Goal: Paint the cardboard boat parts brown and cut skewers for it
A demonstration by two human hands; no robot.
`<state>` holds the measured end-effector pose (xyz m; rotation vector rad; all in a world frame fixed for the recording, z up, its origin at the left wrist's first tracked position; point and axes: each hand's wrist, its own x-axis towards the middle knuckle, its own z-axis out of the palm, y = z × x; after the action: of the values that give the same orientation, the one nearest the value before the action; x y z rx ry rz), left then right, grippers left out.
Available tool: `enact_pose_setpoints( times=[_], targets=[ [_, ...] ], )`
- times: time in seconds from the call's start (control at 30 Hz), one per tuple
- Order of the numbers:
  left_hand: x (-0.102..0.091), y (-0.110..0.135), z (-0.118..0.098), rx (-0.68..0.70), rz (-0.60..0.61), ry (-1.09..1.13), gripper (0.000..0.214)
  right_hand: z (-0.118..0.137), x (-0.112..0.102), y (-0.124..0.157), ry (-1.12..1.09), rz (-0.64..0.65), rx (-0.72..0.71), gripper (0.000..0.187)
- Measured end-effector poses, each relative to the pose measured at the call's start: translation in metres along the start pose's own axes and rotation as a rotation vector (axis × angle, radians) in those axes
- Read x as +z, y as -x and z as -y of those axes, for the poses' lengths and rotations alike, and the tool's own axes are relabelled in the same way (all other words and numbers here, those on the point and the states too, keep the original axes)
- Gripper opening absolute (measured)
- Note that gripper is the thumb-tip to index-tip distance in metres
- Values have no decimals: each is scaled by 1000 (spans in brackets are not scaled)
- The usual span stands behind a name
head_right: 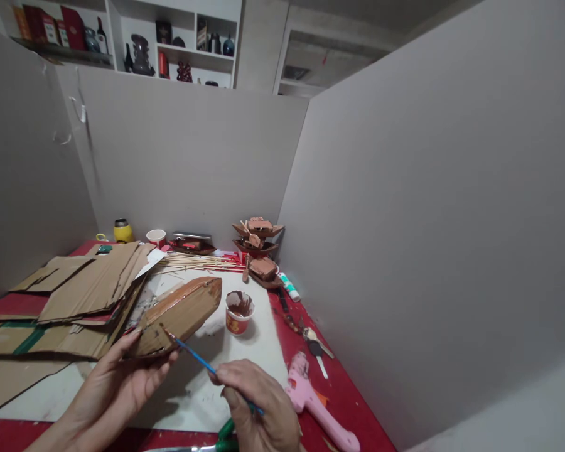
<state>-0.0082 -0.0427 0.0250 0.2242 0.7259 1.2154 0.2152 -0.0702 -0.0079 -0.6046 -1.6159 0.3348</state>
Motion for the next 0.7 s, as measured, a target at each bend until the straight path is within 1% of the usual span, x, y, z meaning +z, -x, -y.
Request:
enact_pose_setpoints(
  times=[0.07, 0.2, 0.27, 0.3, 0.37, 0.53, 0.6, 0.7],
  targets=[
    [-1, 0, 1, -17, 16, 3, 43, -2, -1, -3, -11, -75, 75, 28],
    [-3, -1, 3, -79, 58, -4, 48, -15, -8, -11, 76, -367, 327, 12],
    [-4, -1, 4, -103, 77, -9, 50, -22, -11, -14, 63, -472, 414, 18],
    [-4, -1, 4, -112, 85, -12, 50, -23, -12, -15, 40, -495, 448, 21],
    [-4, 0, 5, -120, 94, -22, 48, -23, -10, -15, -14, -484, 483, 25],
    [-2, 3, 5, -122, 91, -127, 42, -15, -3, -8, -113, -311, 446, 20],
    [-3, 3, 6, -109, 95, -190, 41, -14, -3, -9, -93, -317, 425, 21],
    [-5, 3, 7, -90, 102, -231, 41, -17, -8, -13, -40, -397, 441, 25]
  ],
)
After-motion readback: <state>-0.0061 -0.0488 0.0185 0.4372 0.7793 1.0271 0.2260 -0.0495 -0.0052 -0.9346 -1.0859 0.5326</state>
